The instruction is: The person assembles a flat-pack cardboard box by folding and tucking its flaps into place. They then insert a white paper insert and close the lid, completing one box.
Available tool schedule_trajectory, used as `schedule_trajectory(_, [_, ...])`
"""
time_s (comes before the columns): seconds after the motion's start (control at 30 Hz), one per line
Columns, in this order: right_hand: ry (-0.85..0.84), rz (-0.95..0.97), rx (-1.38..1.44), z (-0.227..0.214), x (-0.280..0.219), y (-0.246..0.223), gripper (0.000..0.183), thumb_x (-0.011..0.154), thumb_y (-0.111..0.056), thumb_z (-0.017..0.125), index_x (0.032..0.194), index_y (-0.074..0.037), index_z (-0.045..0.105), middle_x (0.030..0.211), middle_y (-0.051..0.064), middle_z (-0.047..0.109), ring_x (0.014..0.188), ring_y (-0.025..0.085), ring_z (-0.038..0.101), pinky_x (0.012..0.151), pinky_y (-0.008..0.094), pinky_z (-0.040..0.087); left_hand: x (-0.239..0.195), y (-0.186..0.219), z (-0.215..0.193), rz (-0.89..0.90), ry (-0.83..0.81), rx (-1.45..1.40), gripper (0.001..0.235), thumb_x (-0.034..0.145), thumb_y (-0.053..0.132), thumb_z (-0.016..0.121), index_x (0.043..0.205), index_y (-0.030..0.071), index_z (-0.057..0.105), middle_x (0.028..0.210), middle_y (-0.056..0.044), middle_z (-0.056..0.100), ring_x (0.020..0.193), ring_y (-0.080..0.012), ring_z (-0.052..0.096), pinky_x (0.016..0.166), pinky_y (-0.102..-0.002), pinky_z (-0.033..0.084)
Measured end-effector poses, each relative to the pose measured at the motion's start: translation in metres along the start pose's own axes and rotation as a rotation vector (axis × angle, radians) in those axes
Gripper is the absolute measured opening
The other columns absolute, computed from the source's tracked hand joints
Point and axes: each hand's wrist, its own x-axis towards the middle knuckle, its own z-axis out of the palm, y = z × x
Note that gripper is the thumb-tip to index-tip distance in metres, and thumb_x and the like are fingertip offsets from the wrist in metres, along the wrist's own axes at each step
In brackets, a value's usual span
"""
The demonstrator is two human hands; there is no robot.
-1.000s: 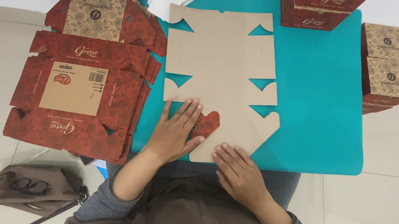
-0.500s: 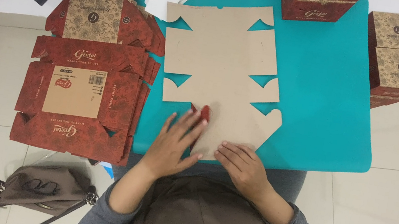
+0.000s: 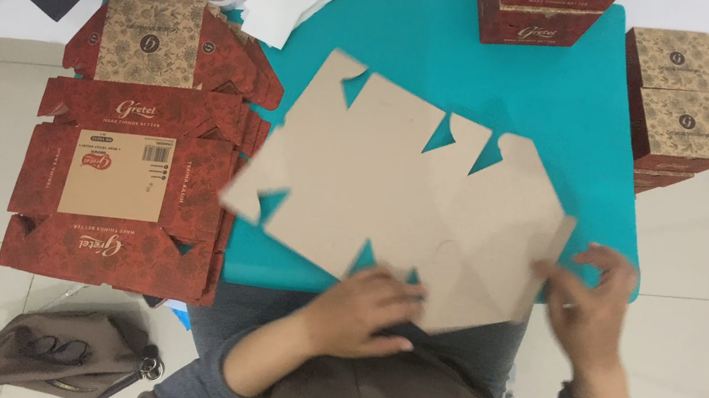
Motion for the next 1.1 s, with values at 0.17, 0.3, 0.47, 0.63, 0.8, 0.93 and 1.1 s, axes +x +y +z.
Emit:
schedule_trajectory(0.17, [-0.1, 0.205, 0.255, -0.005, 0.033, 0.044, 0.029, 0.091, 0.009, 0.046, 0.104, -0.01, 0.065, 0.101, 0.011, 0.056, 0.096, 0.028, 0.057, 0.084, 0.037, 0.043, 0.014, 0.009, 0.009, 0.062, -0.071, 0.001, 0.028, 0.092, 0.02, 0.054, 0.117, 0.008, 0.056, 0.131, -0.019, 0.05, 0.122, -0.0377, 0.048, 0.102, -0.05, 0.037])
schedule_trajectory(0.3, [-0.09, 0.458, 0.415, 0.001, 0.058, 0.069, 0.032, 0.092, 0.003, 0.04, 0.106, -0.011, 0.065, 0.102, 0.0, 0.064, 0.086, 0.01, 0.052, 0.075, 0.023, 0.037, 0.019, 0.003, -0.014, -0.109, -0.016, 0.208, 0.037, 0.09, 0.024, 0.056, 0.124, 0.01, 0.052, 0.132, -0.014, 0.05, 0.132, -0.0345, 0.036, 0.107, -0.054, 0.024])
schedule_trajectory(0.47, [-0.123, 0.369, 0.576, -0.013, 0.107, 0.033, 0.037, 0.097, -0.009, 0.033, 0.126, -0.006, 0.055, 0.125, 0.017, 0.055, 0.114, 0.031, 0.049, 0.091, 0.041, 0.036, 0.021, -0.006, -0.013, -0.3, -0.22, 0.225, 0.046, 0.092, 0.037, 0.047, 0.134, 0.018, 0.044, 0.142, -0.014, 0.038, 0.135, -0.0375, 0.025, 0.108, -0.059, 0.015])
schedule_trajectory(0.63, [-0.232, 0.253, 0.734, -0.013, 0.131, -0.034, 0.064, 0.091, -0.04, 0.04, 0.148, -0.018, 0.024, 0.135, 0.026, 0.043, 0.116, 0.042, 0.047, 0.091, 0.055, 0.04, 0.026, -0.001, -0.009, -0.394, -0.322, 0.188, 0.049, 0.093, 0.039, 0.044, 0.137, 0.019, 0.041, 0.143, -0.017, 0.034, 0.136, -0.0387, 0.021, 0.108, -0.062, 0.008])
schedule_trajectory(0.8, [-0.557, 0.139, 0.495, -0.002, 0.125, -0.1, 0.089, 0.073, -0.02, 0.07, 0.145, -0.003, 0.02, 0.143, 0.028, 0.029, 0.127, 0.046, 0.034, 0.098, 0.057, 0.037, 0.027, -0.003, -0.01, -0.427, -0.255, 0.117, 0.048, 0.094, 0.033, 0.044, 0.136, 0.009, 0.039, 0.139, -0.02, 0.037, 0.135, -0.0366, 0.025, 0.109, -0.058, 0.009])
schedule_trajectory(0.93, [-0.638, 0.108, 0.161, 0.018, 0.102, -0.118, 0.082, 0.079, -0.01, 0.06, 0.146, -0.001, 0.014, 0.143, 0.034, 0.022, 0.129, 0.05, 0.029, 0.101, 0.056, 0.034, 0.015, -0.019, 0.008, -0.522, 0.051, -0.02, 0.044, 0.087, 0.017, 0.05, 0.125, -0.004, 0.04, 0.113, -0.024, 0.05, 0.116, -0.0401, 0.046, 0.106, -0.052, 0.028])
schedule_trajectory(1.1, [-0.783, 0.047, 0.096, 0.023, 0.086, -0.108, 0.08, 0.076, -0.002, 0.05, 0.147, -0.003, 0.013, 0.147, 0.029, 0.016, 0.135, 0.046, 0.017, 0.106, 0.054, 0.024, 0.016, -0.017, 0.004, -0.486, 0.188, 0.013, 0.043, 0.087, 0.012, 0.046, 0.125, -0.006, 0.037, 0.102, -0.021, 0.049, 0.104, -0.0379, 0.049, 0.094, -0.051, 0.039])
